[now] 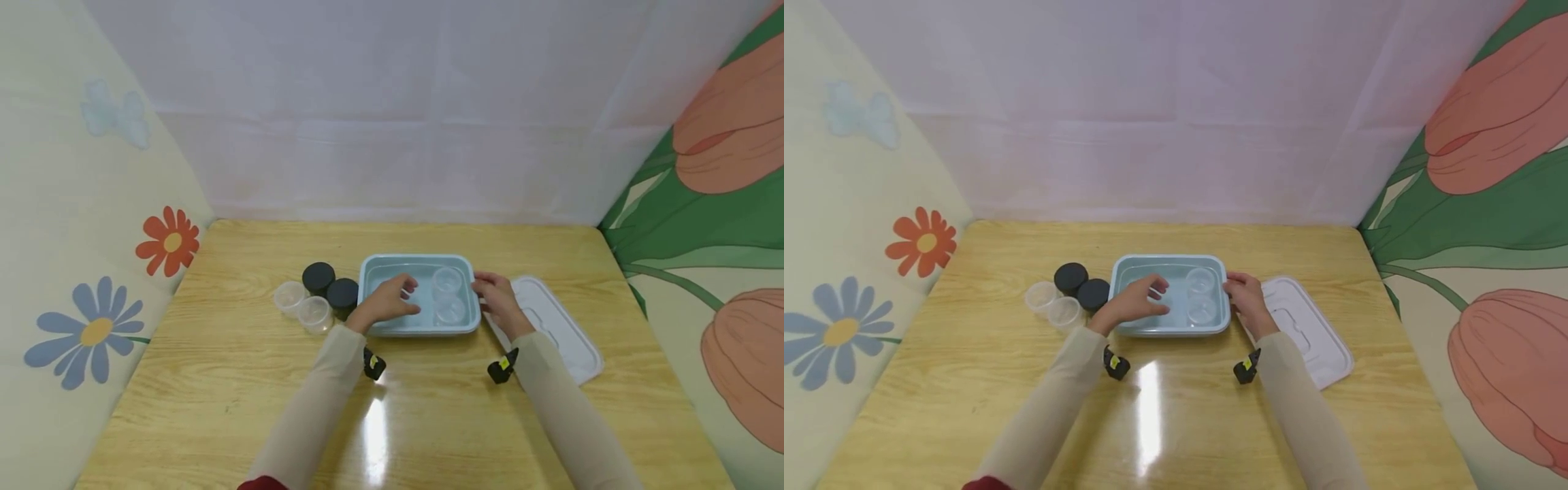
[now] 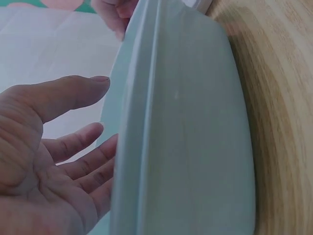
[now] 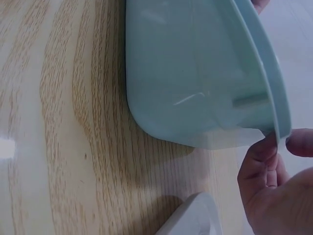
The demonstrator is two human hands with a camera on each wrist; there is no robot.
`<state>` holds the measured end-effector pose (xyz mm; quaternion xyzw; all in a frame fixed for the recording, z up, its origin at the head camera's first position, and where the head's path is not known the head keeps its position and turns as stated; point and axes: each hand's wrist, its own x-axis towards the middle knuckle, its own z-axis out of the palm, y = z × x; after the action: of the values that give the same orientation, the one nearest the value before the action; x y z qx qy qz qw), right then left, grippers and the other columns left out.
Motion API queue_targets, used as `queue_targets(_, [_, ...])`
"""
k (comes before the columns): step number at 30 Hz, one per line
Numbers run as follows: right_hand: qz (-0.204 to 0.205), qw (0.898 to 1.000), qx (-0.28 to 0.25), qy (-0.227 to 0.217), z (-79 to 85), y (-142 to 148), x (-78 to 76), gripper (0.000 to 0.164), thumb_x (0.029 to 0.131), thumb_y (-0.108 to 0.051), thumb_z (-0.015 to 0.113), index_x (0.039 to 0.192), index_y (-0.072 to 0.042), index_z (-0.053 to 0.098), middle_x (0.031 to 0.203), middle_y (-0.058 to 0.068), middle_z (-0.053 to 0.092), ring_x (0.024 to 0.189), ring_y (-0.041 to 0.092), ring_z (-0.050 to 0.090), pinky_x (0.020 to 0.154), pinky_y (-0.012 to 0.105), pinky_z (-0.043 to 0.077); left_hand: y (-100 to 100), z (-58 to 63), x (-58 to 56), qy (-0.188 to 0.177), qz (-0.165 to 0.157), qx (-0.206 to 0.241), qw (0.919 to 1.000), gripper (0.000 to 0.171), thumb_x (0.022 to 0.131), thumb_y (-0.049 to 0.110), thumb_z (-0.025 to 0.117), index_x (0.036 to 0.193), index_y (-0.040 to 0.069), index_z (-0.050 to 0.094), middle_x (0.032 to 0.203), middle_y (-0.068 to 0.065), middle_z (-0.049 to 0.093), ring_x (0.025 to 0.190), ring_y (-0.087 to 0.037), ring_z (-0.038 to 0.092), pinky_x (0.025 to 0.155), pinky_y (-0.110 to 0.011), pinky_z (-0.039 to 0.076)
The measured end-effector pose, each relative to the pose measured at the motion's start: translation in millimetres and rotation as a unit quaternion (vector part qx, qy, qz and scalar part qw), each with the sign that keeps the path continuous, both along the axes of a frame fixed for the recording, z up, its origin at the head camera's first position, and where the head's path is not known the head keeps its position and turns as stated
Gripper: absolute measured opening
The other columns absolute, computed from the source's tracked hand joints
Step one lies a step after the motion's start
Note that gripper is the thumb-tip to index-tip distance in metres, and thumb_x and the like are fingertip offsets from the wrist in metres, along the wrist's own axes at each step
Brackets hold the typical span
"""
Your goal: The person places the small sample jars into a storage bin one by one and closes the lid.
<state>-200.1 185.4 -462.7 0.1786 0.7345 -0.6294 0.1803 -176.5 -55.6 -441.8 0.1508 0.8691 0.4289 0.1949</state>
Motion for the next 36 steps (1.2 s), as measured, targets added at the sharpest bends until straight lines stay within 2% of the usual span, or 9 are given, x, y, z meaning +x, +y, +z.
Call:
queue_targets(10, [-0.008,1.000,-0.003,0.008,-2.1,4,0.1,0.046,0.094,-0.009,0.050,0.140,-0.003,0.044,0.120,0.009,0.055,0.085,0.009,0.053,0.068,0.022,0.050,-22,1.4,2.9,0.010,0.023,0.019,0.9995,0.050,0.087,0.014,0.067,0.129,-0.003,0.048,0.127,-0.022,0.054,0.114,-0.034,0.055,0.093,-0.041,0.049])
queue_targets(19, [-0.012,1.000,-0.001,0.005,-3.9,6,-0.9,0.046,0.095,-0.010,0.049,0.141,-0.004,0.043,0.126,0.011,0.053,0.090,0.011,0.052,0.069,0.022,0.049,-49,11.0,11.8,0.043,0.072,0.038,0.9958,0.047,0.088,0.011,0.066,0.130,-0.003,0.047,0.128,-0.025,0.052,0.113,-0.036,0.055,0.092,-0.045,0.049])
queue_targets(25, [-0.013,1.000,0.000,0.001,-2.5,5,-1.0,0.046,0.095,-0.009,0.049,0.141,-0.004,0.043,0.129,0.012,0.051,0.094,0.013,0.052,0.071,0.021,0.049,-67,16.7,18.5,0.046,0.106,0.034,0.9928,0.048,0.088,0.013,0.067,0.130,0.001,0.047,0.129,-0.023,0.052,0.114,-0.035,0.056,0.090,-0.046,0.050])
queue_targets(36, [-0.009,1.000,0.003,-0.001,-0.1,4,1.4,0.047,0.095,-0.011,0.048,0.142,-0.006,0.043,0.136,0.013,0.048,0.102,0.017,0.051,0.078,0.026,0.048,-95,17.4,31.1,0.054,0.142,0.033,0.9878,0.050,0.088,0.011,0.066,0.132,-0.001,0.045,0.130,-0.023,0.051,0.115,-0.037,0.054,0.095,-0.047,0.048])
